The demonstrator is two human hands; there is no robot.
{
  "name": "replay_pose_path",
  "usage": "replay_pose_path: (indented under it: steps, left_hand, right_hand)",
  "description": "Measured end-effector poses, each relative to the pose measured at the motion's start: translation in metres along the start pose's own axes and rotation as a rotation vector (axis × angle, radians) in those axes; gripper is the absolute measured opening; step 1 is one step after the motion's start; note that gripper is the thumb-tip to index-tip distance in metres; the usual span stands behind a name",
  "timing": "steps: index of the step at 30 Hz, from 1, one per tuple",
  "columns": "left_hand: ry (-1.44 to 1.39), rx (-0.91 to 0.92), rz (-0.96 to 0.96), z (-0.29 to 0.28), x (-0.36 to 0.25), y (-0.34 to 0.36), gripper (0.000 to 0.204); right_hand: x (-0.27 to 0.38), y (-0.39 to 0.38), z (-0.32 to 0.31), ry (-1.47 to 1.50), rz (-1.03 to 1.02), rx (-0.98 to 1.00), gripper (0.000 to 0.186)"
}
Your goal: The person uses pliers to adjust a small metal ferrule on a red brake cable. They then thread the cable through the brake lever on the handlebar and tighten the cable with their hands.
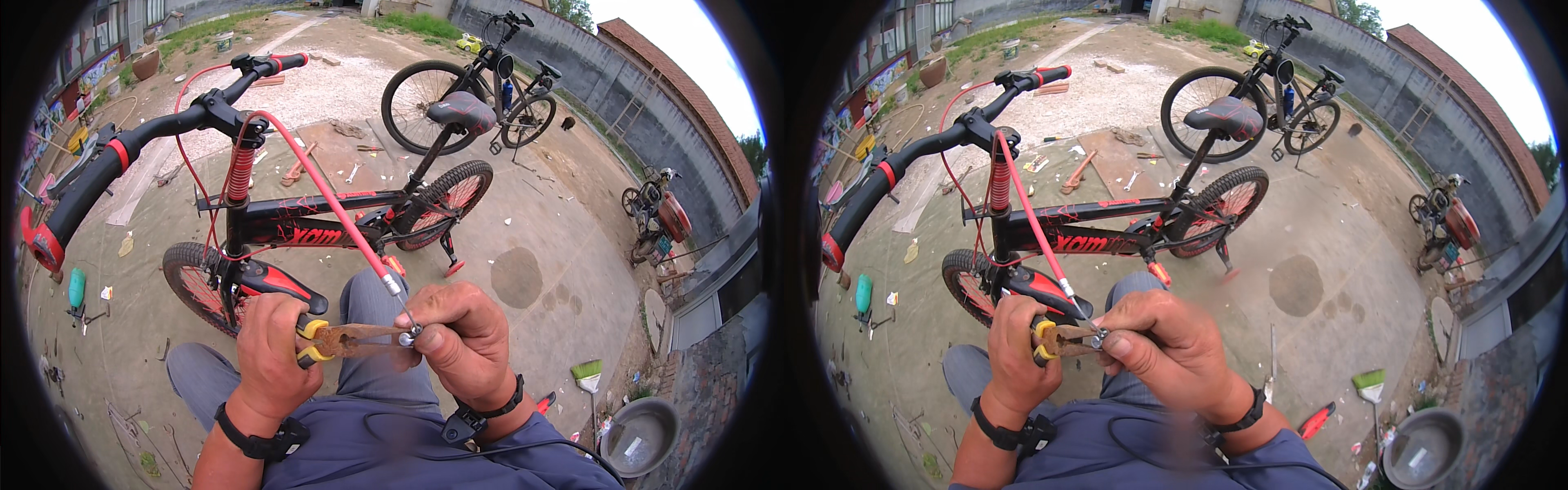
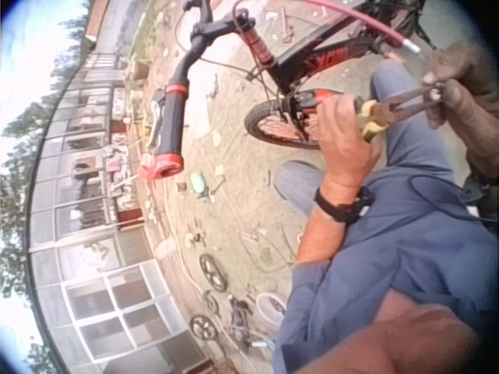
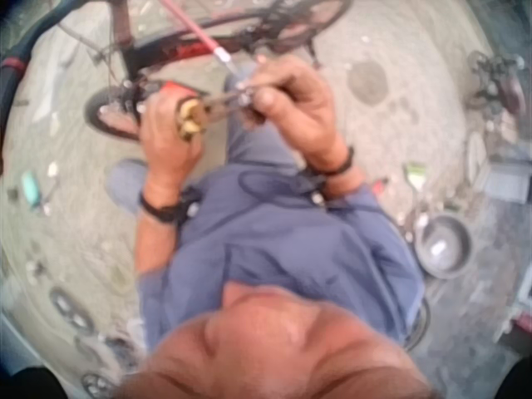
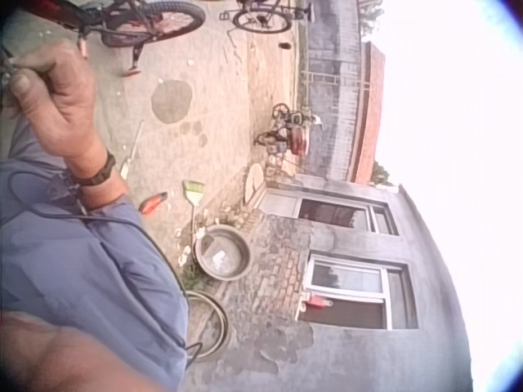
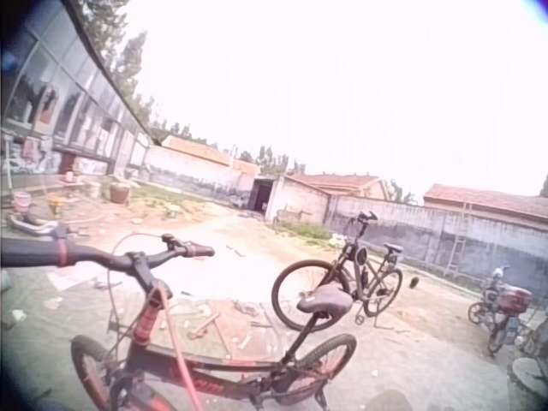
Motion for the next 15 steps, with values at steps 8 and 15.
replay_pose_path:
  steps: [8,15]
  left_hand:
    - [-0.017,0.006,0.003,-0.0004,0.0008,0.0000,0.062]
    - [0.086,0.033,0.022,-0.0026,0.0003,0.0033,0.063]
  right_hand:
    - [0.0004,-0.0014,-0.0024,0.040,0.008,0.034,0.013]
    - [0.0010,-0.0001,-0.0022,-0.074,0.003,0.021,0.023]
Point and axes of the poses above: each hand's wrist, its own y-axis towards the middle knuckle, its own z-axis out of the palm, x = y × z, the point moved 2 cm from there along y, towards the middle knuckle, and after that the axes turned 14 degrees about z, right-handed, at the moved point
